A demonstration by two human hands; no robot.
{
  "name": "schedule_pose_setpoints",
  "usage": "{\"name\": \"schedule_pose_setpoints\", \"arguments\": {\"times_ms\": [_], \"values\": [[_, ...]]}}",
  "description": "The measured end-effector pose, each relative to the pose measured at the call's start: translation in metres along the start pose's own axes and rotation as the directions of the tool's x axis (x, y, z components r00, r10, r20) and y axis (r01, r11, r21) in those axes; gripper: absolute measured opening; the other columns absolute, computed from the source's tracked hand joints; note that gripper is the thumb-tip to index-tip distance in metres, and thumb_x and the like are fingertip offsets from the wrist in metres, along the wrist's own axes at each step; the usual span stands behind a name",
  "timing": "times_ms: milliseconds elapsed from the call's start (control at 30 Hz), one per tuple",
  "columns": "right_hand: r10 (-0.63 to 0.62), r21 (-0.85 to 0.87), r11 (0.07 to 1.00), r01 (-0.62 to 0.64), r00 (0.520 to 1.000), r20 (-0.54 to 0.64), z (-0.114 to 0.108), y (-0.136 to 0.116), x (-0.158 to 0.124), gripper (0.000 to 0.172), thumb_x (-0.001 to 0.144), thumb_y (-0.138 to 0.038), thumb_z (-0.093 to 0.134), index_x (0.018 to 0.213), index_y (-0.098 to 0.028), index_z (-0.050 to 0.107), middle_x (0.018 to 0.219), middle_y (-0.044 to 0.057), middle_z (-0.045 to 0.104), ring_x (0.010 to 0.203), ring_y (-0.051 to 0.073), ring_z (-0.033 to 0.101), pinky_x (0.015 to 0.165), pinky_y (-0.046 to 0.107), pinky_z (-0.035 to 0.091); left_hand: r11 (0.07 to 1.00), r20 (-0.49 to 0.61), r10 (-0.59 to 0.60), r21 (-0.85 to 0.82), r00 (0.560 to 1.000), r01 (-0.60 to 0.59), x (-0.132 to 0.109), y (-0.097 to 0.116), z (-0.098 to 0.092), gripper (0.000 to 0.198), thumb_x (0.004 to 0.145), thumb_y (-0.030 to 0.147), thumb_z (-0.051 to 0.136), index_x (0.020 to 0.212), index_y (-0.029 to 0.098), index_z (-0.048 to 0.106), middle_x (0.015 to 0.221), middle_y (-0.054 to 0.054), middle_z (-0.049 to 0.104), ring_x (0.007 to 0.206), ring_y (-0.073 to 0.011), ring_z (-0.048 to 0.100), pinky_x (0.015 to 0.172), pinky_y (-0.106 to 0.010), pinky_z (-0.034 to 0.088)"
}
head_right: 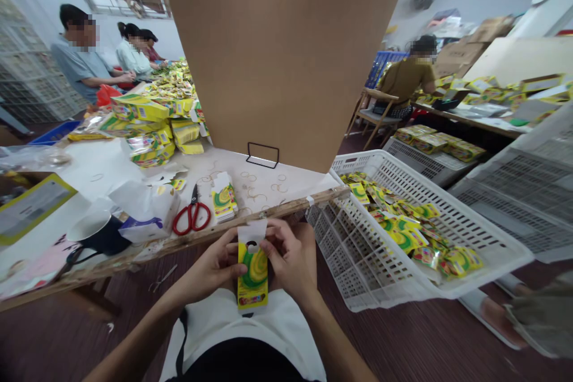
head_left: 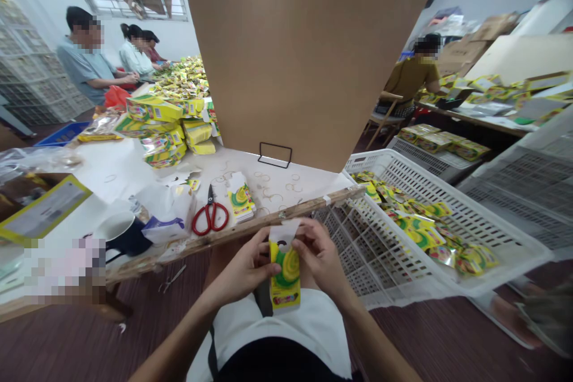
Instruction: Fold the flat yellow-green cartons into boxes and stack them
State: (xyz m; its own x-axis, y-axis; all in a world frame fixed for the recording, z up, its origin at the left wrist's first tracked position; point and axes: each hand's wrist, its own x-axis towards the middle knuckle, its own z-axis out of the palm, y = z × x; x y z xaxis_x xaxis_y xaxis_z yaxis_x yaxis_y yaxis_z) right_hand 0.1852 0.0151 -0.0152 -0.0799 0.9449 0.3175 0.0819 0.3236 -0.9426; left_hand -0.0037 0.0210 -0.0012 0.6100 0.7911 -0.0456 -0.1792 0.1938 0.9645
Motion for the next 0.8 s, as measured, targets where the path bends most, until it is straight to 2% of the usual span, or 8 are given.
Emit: {"name": "schedule_pose_setpoints", "arguments": {"times_ms": [67, 133, 267, 400, 500, 600, 700, 800], "values": [[-0.073, -0.074, 0.994, 0.074, 0.997, 0.026, -0.005, -0.002, 0.001, 0.028, 0.091, -0.039, 0.049, 0.099, -0.022, 0.069, 0.097, 0.007, 0.064, 0.096, 0.021, 0.059, 0.087, 0.036, 0.047, 0.999, -0.040, 0.010, 0.044, 0.999, -0.008, 0.001, -0.002, -0.002, 0.056, 0.077, 0.022, 0.069, 0.128, 0.022, 0.047, 0.107, -0.011, 0.067, 0.091, -0.0232, 0.066, 0.076, -0.032, 0.051], [-0.066, -0.105, 0.992, 0.072, 0.996, 0.063, -0.009, -0.005, 0.003, 0.034, 0.091, -0.043, 0.047, 0.095, -0.021, 0.071, 0.095, 0.008, 0.064, 0.095, 0.022, 0.060, 0.087, 0.037, 0.047, 0.996, -0.116, 0.042, 0.088, 0.992, -0.031, 0.002, -0.005, -0.003, 0.049, 0.077, 0.021, 0.069, 0.123, 0.020, 0.053, 0.109, -0.011, 0.067, 0.094, -0.0242, 0.065, 0.079, -0.033, 0.051], [0.185, -0.050, 0.983, -0.179, 0.961, 0.204, -0.007, -0.010, 0.003, 0.035, 0.082, -0.033, 0.063, 0.114, -0.021, 0.058, 0.089, 0.004, 0.069, 0.083, 0.020, 0.065, 0.073, 0.031, 0.052, 0.991, -0.141, 0.085, 0.118, 0.986, -0.068, 0.005, -0.009, 0.001, 0.048, 0.078, 0.017, 0.065, 0.124, 0.021, 0.055, 0.119, -0.011, 0.063, 0.107, -0.0248, 0.061, 0.092, -0.036, 0.047], [0.224, -0.208, 0.957, -0.201, 0.970, 0.093, 0.000, -0.008, 0.002, 0.028, 0.081, -0.025, 0.062, 0.109, -0.021, 0.057, 0.066, -0.003, 0.065, 0.059, 0.014, 0.061, 0.055, 0.023, 0.047, 0.996, -0.098, 0.071, 0.064, 0.993, -0.065, 0.005, -0.005, 0.005, 0.049, 0.081, 0.016, 0.060, 0.128, 0.021, 0.051, 0.120, -0.011, 0.063, 0.108, -0.0237, 0.060, 0.092, -0.037, 0.047], [0.188, -0.297, 0.940, -0.166, 0.981, 0.047, 0.002, -0.004, 0.001, 0.038, 0.078, -0.022, 0.065, 0.115, -0.021, 0.057, 0.052, -0.007, 0.057, 0.046, 0.012, 0.052, 0.047, 0.020, 0.040, 0.995, -0.136, 0.091, 0.057, 0.987, -0.084, 0.006, 0.001, 0.004, 0.048, 0.078, 0.016, 0.064, 0.124, 0.019, 0.052, 0.113, -0.011, 0.066, 0.103, -0.0235, 0.062, 0.088, -0.034, 0.049], [0.170, -0.254, 0.956, -0.145, 0.982, 0.080, 0.003, -0.001, -0.001, 0.041, 0.082, -0.028, 0.062, 0.122, -0.020, 0.057, 0.066, -0.001, 0.066, 0.053, 0.013, 0.057, 0.050, 0.021, 0.044, 0.995, -0.182, 0.086, 0.070, 0.980, -0.075, 0.006, 0.002, 0.005, 0.046, 0.074, 0.017, 0.068, 0.117, 0.015, 0.054, 0.100, -0.011, 0.071, 0.092, -0.0239, 0.066, 0.079, -0.033, 0.051], [0.121, -0.223, 0.969, -0.104, 0.991, 0.064, 0.002, 0.001, -0.002, 0.034, 0.086, -0.033, 0.058, 0.117, -0.021, 0.062, 0.101, 0.006, 0.069, 0.084, 0.018, 0.065, 0.072, 0.027, 0.051, 0.994, -0.190, 0.062, 0.105, 0.980, -0.043, 0.008, -0.002, 0.009, 0.046, 0.073, 0.020, 0.069, 0.116, 0.014, 0.054, 0.095, -0.010, 0.071, 0.087, -0.0248, 0.068, 0.074, -0.033, 0.052], [0.111, -0.175, 0.979, -0.109, 0.994, 0.002, -0.008, 0.002, 0.000, 0.024, 0.082, -0.034, 0.063, 0.102, -0.021, 0.066, 0.096, 0.006, 0.069, 0.084, 0.019, 0.064, 0.074, 0.029, 0.052, 0.963, -0.190, 0.129, 0.257, 0.973, -0.078, 0.019, -0.008, 0.005, 0.046, 0.079, 0.026, 0.064, 0.122, 0.016, 0.051, 0.098, -0.010, 0.070, 0.091, -0.0244, 0.067, 0.078, -0.034, 0.052]]}}
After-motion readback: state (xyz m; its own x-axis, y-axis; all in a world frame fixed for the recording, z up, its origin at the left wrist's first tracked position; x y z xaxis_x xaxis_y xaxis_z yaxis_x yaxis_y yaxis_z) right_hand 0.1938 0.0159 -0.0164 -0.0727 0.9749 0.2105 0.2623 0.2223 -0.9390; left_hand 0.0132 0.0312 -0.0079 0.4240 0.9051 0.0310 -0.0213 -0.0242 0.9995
